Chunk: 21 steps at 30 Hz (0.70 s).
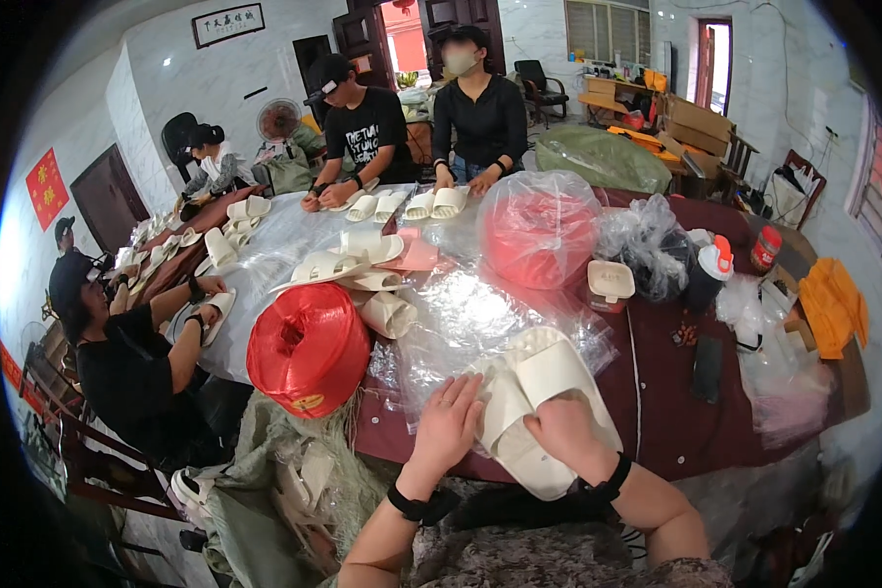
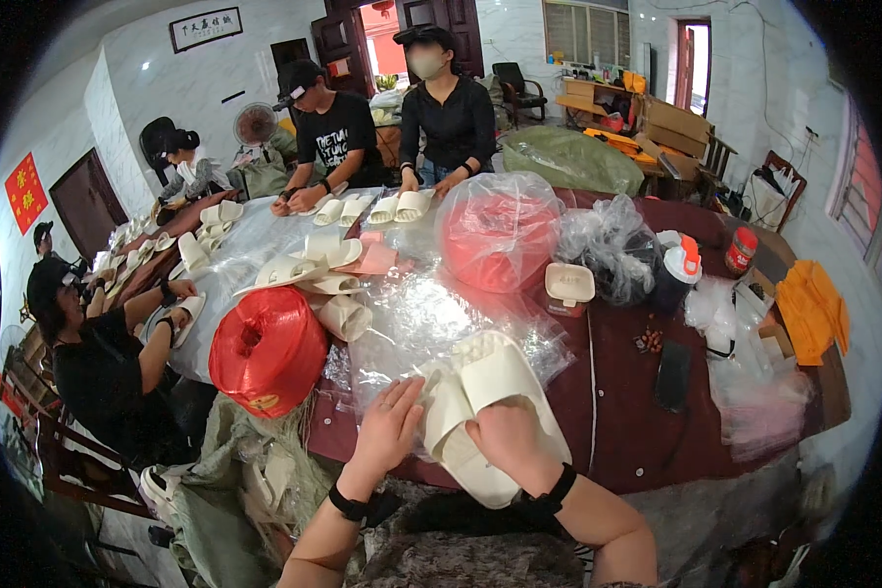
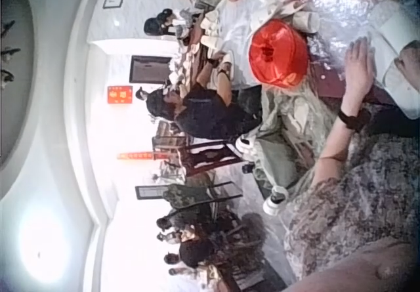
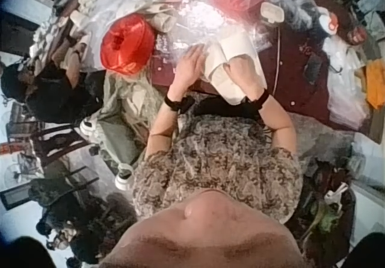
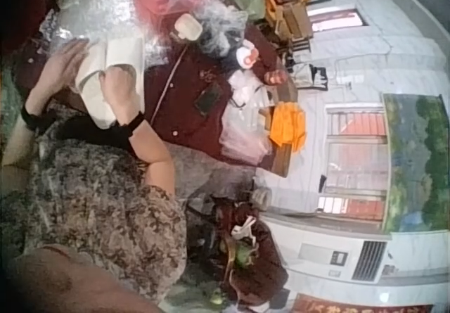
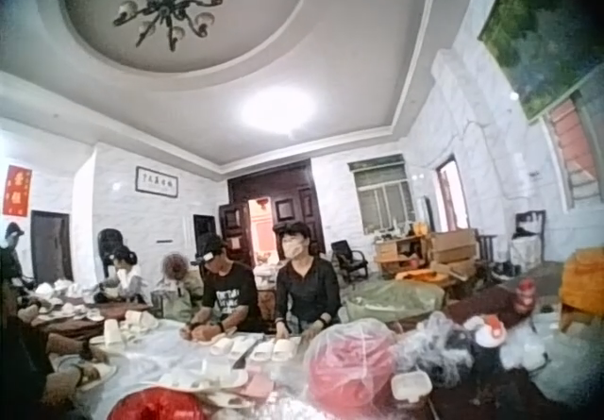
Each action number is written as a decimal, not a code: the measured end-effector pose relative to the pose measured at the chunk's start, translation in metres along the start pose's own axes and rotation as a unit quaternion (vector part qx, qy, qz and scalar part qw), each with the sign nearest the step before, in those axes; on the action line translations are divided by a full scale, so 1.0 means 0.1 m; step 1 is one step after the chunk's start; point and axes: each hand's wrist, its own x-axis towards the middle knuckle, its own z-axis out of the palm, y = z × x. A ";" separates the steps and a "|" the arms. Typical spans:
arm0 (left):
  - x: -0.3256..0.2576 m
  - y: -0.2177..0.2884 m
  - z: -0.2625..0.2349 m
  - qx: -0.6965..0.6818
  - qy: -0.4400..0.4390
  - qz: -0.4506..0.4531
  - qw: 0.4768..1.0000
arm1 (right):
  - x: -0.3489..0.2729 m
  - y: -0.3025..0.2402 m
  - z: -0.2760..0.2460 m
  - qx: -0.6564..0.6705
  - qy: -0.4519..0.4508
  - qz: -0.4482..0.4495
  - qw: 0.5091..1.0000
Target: Packaging pairs of white slippers into clear plastic bags.
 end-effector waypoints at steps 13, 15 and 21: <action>0.02 0.19 0.00 0.027 0.008 0.049 0.998 | -0.11 0.03 0.22 0.095 -0.024 0.090 0.991; 0.01 0.21 -0.02 0.000 -0.010 0.007 1.000 | -0.14 0.03 0.17 0.072 -0.043 0.106 0.991; 0.19 0.32 0.01 0.079 -0.084 -0.065 0.991 | -0.23 0.00 0.28 0.079 -0.052 0.048 0.994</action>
